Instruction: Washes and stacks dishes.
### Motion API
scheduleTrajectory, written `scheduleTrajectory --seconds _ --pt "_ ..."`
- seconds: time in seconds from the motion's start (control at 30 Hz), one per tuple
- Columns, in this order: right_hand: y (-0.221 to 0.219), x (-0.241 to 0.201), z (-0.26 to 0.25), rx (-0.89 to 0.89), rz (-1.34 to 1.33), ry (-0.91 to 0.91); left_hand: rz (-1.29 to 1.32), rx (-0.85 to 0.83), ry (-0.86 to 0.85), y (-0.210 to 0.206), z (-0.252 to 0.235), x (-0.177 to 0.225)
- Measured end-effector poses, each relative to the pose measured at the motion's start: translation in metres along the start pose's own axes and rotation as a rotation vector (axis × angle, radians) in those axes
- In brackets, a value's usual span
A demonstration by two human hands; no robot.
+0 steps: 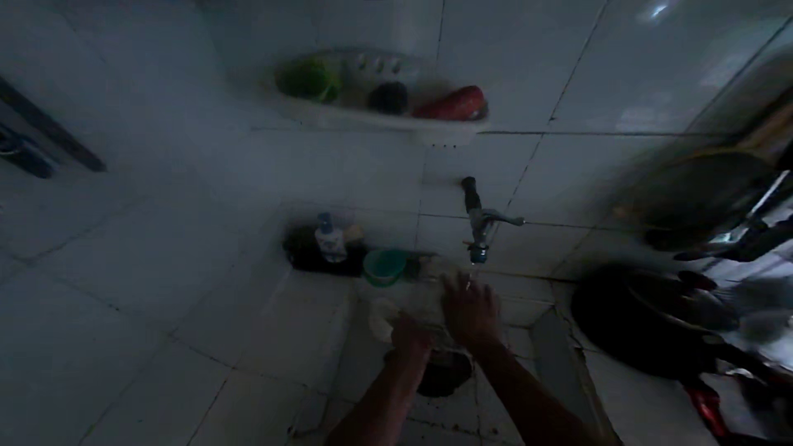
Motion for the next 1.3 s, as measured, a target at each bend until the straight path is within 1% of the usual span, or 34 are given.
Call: scheduleTrajectory --seconds 0.03,0.07,0.1,0.13,0.17,0.23,0.27,0.3,0.33,0.37,0.43,0.5,0.57,0.6,0.63,0.7,0.77,0.83,0.87,0.9,0.93,1.0,1.03,1.1,1.13,1.17,1.2,1.23,1.27,1.3 --pt "0.007 0.023 -0.001 -0.001 -0.088 -0.179 0.044 0.009 0.017 0.002 -0.003 -0.002" --pt "0.013 0.044 0.002 -0.039 -0.226 -0.388 0.111 0.019 0.052 0.004 -0.005 -0.005" --pt "0.016 0.06 0.007 -0.069 -0.423 -0.576 0.157 0.045 0.092 0.004 -0.007 -0.007" --pt "0.013 0.072 0.012 -0.093 -0.647 -0.711 0.173 0.049 0.144 0.005 -0.009 -0.01" --pt "0.012 0.077 0.018 -0.141 -0.838 -0.772 0.171 0.057 0.207 0.006 -0.009 -0.012" --pt "0.015 0.076 0.024 -0.19 -1.202 -0.799 0.113 0.055 0.335 0.009 -0.011 -0.016" --pt "0.018 0.072 0.025 -0.205 -1.355 -0.792 0.032 0.072 0.376 0.01 -0.013 -0.018" --pt "0.023 0.066 0.023 -0.209 -1.454 -0.784 -0.09 0.048 0.402 0.012 -0.014 -0.017" --pt "0.028 0.06 0.019 -0.196 -1.482 -0.767 -0.234 0.032 0.401 0.013 -0.014 -0.014" --pt "0.032 0.054 0.015 -0.193 -1.445 -0.725 -0.384 0.013 0.353 0.011 -0.011 -0.008" --pt "0.036 0.044 0.004 -0.183 -1.197 -0.629 -0.597 -0.086 0.178 -0.003 0.001 0.011" --pt "0.031 0.031 -0.003 -0.203 -0.876 -0.554 -0.695 -0.28 0.044 -0.026 0.012 0.024" --pt "0.024 0.012 0.001 -0.237 -0.549 -0.472 -0.774 -0.515 -0.018 -0.048 0.019 0.023" --pt "0.023 0.0 0.007 -0.267 -0.414 -0.428 -0.811 -0.599 -0.035 -0.056 0.022 0.021" --pt "0.022 -0.011 0.014 -0.293 -0.34 -0.37 -0.804 -0.648 -0.025 -0.062 0.024 0.019" --pt "0.011 -0.017 0.03 -0.395 -0.336 -0.235 -0.766 -0.592 -0.013 -0.059 0.018 0.013" --pt "0.001 -0.014 0.047 -0.598 -0.369 -0.064 -0.746 -0.57 -0.01 -0.047 0.009 0.008" --pt "0.002 -0.015 0.06 -0.786 -0.286 0.053 -0.686 -0.533 -0.024 -0.035 0.007 -0.002" --pt "0.002 -0.013 0.058 -0.811 -0.267 0.082 -0.641 -0.507 -0.022 -0.029 0.009 -0.008" --pt "-0.001 -0.009 0.051 -0.791 -0.262 0.089 -0.597 -0.492 -0.013 -0.027 0.01 -0.013" --pt "-0.008 -0.004 0.039 -0.73 -0.245 0.099 -0.558 -0.493 0.003 -0.026 0.012 -0.017" --pt "-0.018 0.012 0.014 -0.554 -0.125 0.069 -0.501 -0.478 0.038 -0.03 0.019 -0.022" --pt "-0.016 0.022 0.005 -0.478 -0.026 -0.014 -0.485 -0.462 0.051 -0.033 0.025 -0.021" --pt "-0.01 0.045 -0.003 -0.349 0.127 -0.289 -0.526 -0.429 0.051 -0.035 0.03 -0.015" --pt "-0.013 0.053 -0.003 -0.343 0.152 -0.422 -0.557 -0.433 0.04 -0.035 0.032 -0.013" --pt "-0.015 0.052 -0.001 -0.34 0.141 -0.505 -0.593 -0.445 0.022 -0.035 0.032 -0.013" --pt "-0.016 0.041 0.002 -0.361 0.119 -0.516 -0.623 -0.466 0.008 -0.036 0.033 -0.016" --pt "-0.015 0.025 0.006 -0.393 0.098 -0.457 -0.63 -0.488 0.014 -0.035 0.034 -0.018" --pt "-0.014 0.011 0.007 -0.409 0.083 -0.347 -0.627 -0.494 0.029 -0.035 0.034 -0.019" --pt "-0.011 0.008 0.005 -0.391 0.077 -0.271 -0.637 -0.485 0.042 -0.035 0.035 -0.016"
Point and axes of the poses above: each hand's wrist, its own z-axis away from the middle knuckle, its own y-axis out of the back of the hand, x = y × z, the point moved 6 cm from there along -z, towards the middle knuckle, and after that the axes turned 5 degrees about -y, right-handed, at the moved point
